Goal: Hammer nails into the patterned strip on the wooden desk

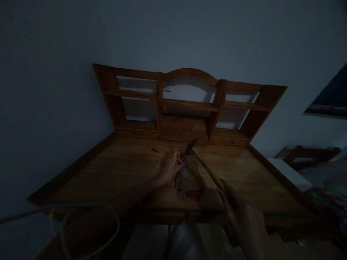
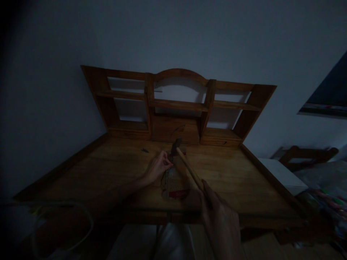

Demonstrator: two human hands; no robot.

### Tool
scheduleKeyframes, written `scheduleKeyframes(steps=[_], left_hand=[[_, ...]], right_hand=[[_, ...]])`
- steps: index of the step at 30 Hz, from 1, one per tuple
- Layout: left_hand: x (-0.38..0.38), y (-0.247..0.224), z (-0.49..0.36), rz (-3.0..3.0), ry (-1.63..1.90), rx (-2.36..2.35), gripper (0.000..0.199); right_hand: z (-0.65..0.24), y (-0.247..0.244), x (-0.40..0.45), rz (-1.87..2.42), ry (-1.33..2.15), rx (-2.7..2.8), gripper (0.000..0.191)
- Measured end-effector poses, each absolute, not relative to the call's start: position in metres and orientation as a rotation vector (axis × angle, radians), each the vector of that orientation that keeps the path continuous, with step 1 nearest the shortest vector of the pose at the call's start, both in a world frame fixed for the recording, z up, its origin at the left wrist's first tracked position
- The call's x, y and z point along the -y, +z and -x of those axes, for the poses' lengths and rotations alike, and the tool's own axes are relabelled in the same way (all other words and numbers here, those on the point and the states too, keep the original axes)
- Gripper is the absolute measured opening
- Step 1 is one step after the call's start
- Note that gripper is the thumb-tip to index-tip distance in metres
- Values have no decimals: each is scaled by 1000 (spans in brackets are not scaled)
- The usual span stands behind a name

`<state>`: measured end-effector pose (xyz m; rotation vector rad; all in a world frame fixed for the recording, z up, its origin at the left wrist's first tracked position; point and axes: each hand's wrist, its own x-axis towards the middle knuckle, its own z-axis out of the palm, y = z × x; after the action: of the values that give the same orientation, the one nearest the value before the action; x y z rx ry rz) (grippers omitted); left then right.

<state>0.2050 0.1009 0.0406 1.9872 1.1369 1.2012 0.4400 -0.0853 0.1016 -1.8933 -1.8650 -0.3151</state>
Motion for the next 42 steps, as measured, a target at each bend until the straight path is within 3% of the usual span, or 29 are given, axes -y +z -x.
scheduleKeyframes(steps=[11, 31, 38, 42], left_hand=[[-98, 46, -206, -2011, 1201, -1155, 32], [-101, 33, -201, -1899, 1219, -1066, 31], [-108, 32, -193, -1771, 1299, -1039, 34], [-111, 35, -180, -1647, 1381, -1088, 40]], right_hand=[[-421, 115, 75, 1903, -172, 2010, 36], [-422, 111, 70, 1880, 27, 1664, 43], [-422, 120, 54, 1870, -160, 1723, 45], [-418, 110, 43, 1870, -172, 1872, 37]])
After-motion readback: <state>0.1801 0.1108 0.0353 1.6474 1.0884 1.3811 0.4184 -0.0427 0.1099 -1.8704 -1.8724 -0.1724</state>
